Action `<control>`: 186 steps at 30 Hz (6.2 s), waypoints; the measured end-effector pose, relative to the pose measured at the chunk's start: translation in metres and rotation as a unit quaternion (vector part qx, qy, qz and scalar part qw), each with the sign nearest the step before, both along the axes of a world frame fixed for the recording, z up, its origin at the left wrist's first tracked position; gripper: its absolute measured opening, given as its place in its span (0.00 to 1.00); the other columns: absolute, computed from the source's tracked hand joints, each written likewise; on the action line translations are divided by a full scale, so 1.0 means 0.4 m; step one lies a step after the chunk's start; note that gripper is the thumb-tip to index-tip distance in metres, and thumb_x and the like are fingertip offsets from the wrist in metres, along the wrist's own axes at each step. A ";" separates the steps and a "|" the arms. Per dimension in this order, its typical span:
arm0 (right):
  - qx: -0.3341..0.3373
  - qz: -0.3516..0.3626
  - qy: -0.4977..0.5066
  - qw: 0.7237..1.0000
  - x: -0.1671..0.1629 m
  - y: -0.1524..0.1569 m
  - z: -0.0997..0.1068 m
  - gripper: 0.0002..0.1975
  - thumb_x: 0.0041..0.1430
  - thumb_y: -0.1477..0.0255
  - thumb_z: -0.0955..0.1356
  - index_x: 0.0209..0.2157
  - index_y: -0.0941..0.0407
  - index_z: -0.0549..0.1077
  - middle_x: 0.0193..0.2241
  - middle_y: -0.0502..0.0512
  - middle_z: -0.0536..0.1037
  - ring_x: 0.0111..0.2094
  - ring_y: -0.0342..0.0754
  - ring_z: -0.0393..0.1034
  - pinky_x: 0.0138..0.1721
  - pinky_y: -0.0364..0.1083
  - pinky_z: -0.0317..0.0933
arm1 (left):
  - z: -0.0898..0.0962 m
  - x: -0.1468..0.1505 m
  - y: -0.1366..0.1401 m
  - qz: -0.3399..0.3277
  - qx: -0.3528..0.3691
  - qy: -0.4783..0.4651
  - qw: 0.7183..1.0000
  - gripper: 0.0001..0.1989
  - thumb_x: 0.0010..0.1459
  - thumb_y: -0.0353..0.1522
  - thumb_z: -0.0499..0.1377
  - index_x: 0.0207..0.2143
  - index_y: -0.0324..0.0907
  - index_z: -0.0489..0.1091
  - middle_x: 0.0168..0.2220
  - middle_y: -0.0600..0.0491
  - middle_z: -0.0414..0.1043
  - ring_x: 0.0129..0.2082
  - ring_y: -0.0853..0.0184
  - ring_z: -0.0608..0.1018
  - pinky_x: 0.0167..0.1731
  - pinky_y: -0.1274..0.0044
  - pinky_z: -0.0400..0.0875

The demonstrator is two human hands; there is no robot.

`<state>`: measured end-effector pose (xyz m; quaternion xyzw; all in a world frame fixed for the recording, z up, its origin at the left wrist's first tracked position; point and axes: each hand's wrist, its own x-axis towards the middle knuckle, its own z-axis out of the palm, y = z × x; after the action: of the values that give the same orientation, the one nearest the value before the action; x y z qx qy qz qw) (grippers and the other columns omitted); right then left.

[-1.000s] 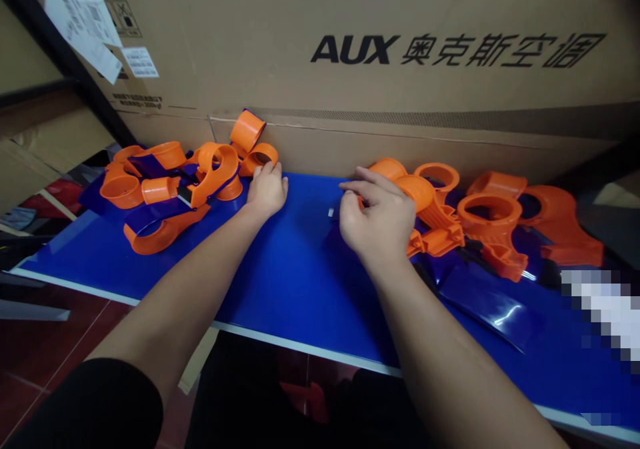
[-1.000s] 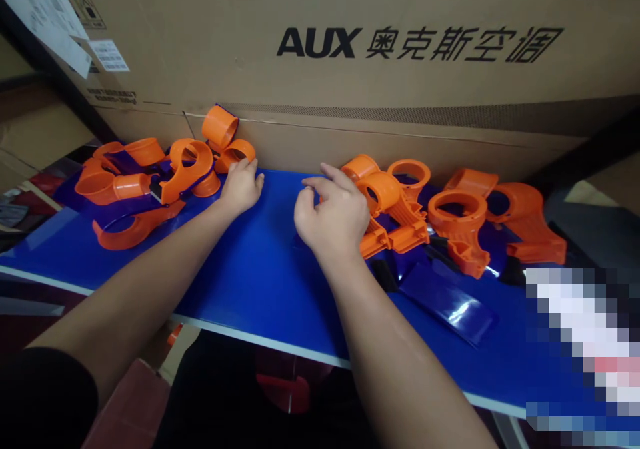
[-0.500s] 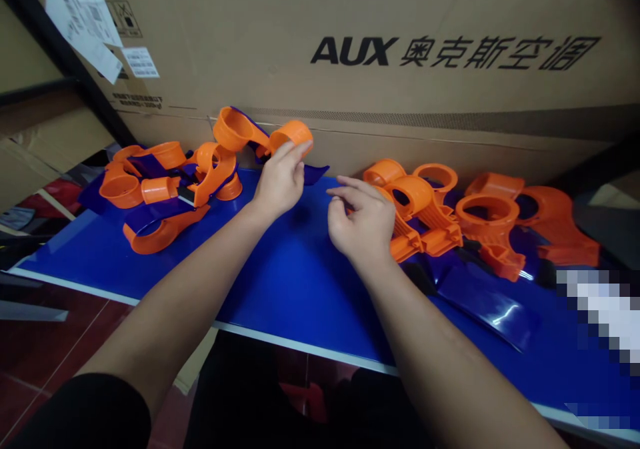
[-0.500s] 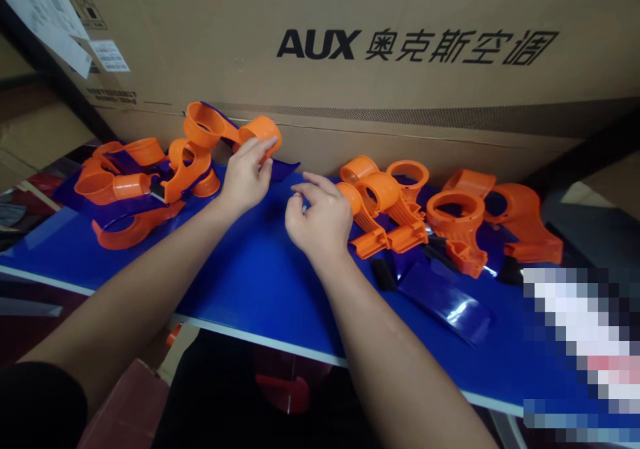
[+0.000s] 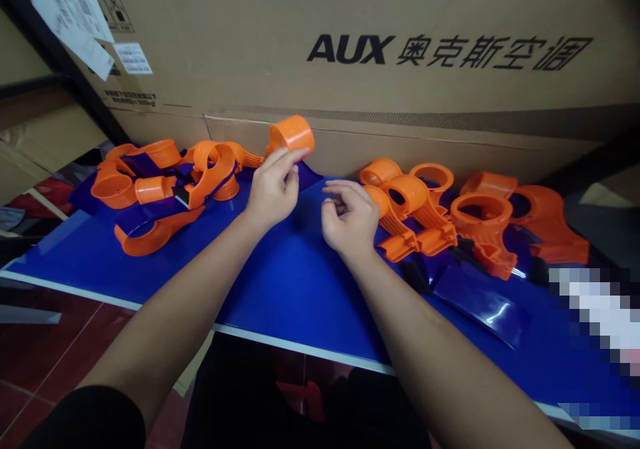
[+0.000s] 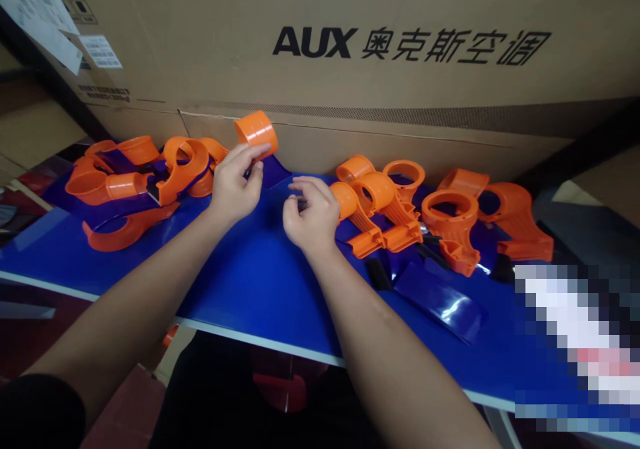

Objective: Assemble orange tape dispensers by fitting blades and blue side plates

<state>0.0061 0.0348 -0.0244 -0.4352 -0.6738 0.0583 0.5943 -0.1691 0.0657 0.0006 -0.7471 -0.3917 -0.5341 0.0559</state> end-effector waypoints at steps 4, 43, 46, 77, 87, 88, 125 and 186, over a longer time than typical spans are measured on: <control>-0.045 -0.020 0.024 0.998 0.005 0.024 -0.015 0.14 0.53 0.74 0.67 0.42 0.55 0.77 0.44 0.60 0.83 0.29 0.48 0.77 0.28 0.48 0.73 | -0.008 0.005 -0.025 -0.011 -0.041 -0.047 0.998 0.16 0.72 0.33 0.51 0.55 0.41 0.73 0.54 0.45 0.79 0.55 0.63 0.80 0.55 0.70 0.78; -0.325 0.276 0.276 0.861 0.017 -0.006 0.052 0.25 0.57 0.45 0.74 0.36 0.55 0.77 0.28 0.52 0.79 0.24 0.44 0.72 0.19 0.43 0.68 | 0.017 0.052 -0.099 -0.115 -0.268 -0.313 0.904 0.05 0.64 0.34 0.60 0.39 0.43 0.74 0.36 0.54 0.77 0.34 0.70 0.77 0.34 0.78 0.74; -0.328 0.266 0.278 0.863 0.025 0.000 0.052 0.26 0.56 0.44 0.74 0.35 0.55 0.77 0.28 0.53 0.79 0.26 0.46 0.74 0.22 0.44 0.70 | 0.007 0.072 -0.119 -0.121 -0.255 -0.270 0.921 0.04 0.64 0.32 0.60 0.36 0.42 0.74 0.34 0.54 0.78 0.33 0.70 0.78 0.37 0.77 0.74; -0.229 0.051 0.057 0.970 0.028 0.002 0.039 0.29 0.62 0.45 0.69 0.23 0.57 0.74 0.22 0.50 0.73 0.24 0.42 0.63 0.28 0.44 0.57 | -0.025 0.101 -0.117 -0.073 -0.376 -0.196 0.903 0.13 0.72 0.41 0.54 0.36 0.43 0.66 0.29 0.56 0.69 0.30 0.69 0.71 0.32 0.74 0.62; -0.227 0.063 -0.066 0.970 0.034 -0.011 0.041 0.36 0.61 0.35 0.62 0.26 0.55 0.73 0.23 0.56 0.77 0.26 0.49 0.71 0.27 0.46 0.56 | 0.001 0.078 -0.113 -0.072 -0.317 -0.221 0.919 0.07 0.68 0.35 0.61 0.35 0.43 0.70 0.30 0.55 0.76 0.30 0.70 0.76 0.32 0.76 0.68; -0.227 0.065 -0.071 0.969 0.035 -0.011 0.040 0.36 0.61 0.35 0.62 0.25 0.55 0.73 0.23 0.55 0.77 0.26 0.48 0.71 0.27 0.46 0.56 | 0.005 0.079 -0.113 -0.085 -0.316 -0.236 0.915 0.04 0.67 0.33 0.61 0.38 0.42 0.71 0.31 0.55 0.77 0.30 0.70 0.77 0.32 0.76 0.70; -0.207 -0.077 0.019 0.975 0.043 0.021 0.037 0.24 0.61 0.54 0.70 0.17 0.52 0.65 0.14 0.47 0.63 0.23 0.45 0.59 0.29 0.47 0.52 | 0.037 -0.078 -0.068 0.149 -0.459 0.133 0.866 0.20 0.55 0.50 0.67 0.36 0.43 0.75 0.25 0.47 0.77 0.25 0.55 0.80 0.30 0.68 0.73; -0.115 0.114 -0.080 0.984 0.007 -0.020 0.023 0.04 0.53 0.73 0.67 0.28 0.53 0.66 0.25 0.48 0.70 0.28 0.46 0.63 0.32 0.47 0.55 | -0.034 0.090 -0.124 -0.029 -0.113 0.037 0.992 0.14 0.67 0.42 0.61 0.41 0.44 0.60 0.42 0.48 0.67 0.43 0.62 0.73 0.46 0.68 0.71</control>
<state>0.0090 0.0269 -0.0150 -0.4240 -0.7534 0.1674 0.4739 -0.1331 0.0160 -0.0130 -0.7787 -0.4255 -0.4600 -0.0304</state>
